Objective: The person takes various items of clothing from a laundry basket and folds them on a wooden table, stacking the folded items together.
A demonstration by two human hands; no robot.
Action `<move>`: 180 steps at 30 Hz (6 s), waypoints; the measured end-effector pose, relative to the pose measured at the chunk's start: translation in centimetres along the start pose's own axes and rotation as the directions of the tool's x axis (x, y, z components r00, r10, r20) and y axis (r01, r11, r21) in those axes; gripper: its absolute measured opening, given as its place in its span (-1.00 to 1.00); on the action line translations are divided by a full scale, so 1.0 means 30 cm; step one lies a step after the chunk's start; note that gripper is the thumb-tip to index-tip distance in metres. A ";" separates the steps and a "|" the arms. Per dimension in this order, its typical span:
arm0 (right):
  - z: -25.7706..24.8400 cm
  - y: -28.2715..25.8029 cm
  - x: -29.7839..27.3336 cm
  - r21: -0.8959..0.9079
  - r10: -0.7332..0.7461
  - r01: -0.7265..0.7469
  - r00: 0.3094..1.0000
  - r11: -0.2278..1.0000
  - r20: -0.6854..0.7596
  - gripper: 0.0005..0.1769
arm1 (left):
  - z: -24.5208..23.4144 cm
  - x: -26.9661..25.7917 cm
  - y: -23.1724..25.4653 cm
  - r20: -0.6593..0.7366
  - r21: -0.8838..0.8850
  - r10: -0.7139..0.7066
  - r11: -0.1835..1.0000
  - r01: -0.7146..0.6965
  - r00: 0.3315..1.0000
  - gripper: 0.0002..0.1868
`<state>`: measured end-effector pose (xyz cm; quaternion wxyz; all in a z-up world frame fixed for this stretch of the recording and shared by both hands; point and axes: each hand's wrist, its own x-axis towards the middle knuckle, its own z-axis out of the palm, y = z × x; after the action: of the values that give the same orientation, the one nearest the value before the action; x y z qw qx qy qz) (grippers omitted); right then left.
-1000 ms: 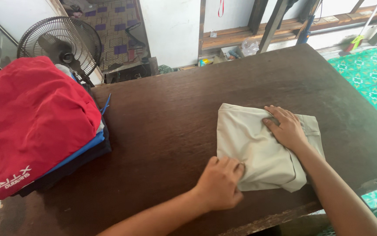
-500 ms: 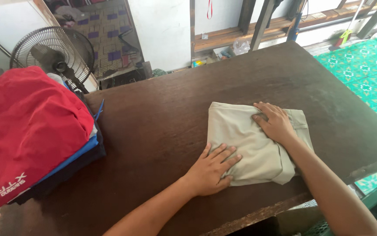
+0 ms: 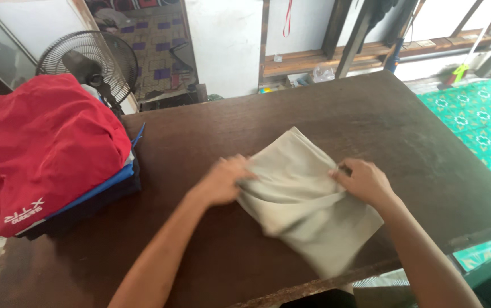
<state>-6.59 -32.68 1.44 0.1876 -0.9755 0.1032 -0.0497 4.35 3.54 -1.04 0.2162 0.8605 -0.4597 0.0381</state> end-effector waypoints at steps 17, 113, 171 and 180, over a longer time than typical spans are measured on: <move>0.085 -0.047 0.161 0.552 0.127 -0.318 0.926 0.771 0.356 -0.27 | -0.108 -0.035 0.013 0.262 -0.598 -0.783 0.327 0.731 0.565 -0.06; 0.782 -1.720 0.720 0.564 -0.615 0.524 0.788 0.638 -0.036 -0.23 | -0.704 -0.832 -0.720 -0.555 -0.369 -0.721 0.660 0.654 0.415 0.09; 0.785 -1.426 0.169 0.258 -0.754 0.749 0.649 0.611 -0.099 -0.33 | -0.374 -1.192 -0.812 -0.592 -0.321 -0.735 0.591 0.740 0.330 -0.57; 0.818 -1.428 0.143 0.293 -0.743 0.758 0.643 0.582 -0.188 -0.14 | -0.325 -1.229 -0.888 -0.573 -0.356 -0.790 0.481 0.801 0.220 -0.70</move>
<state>8.74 14.02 -4.88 0.3148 -0.8769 -0.3244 -0.1636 5.99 48.97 -10.97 0.3477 0.8940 0.1577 0.2344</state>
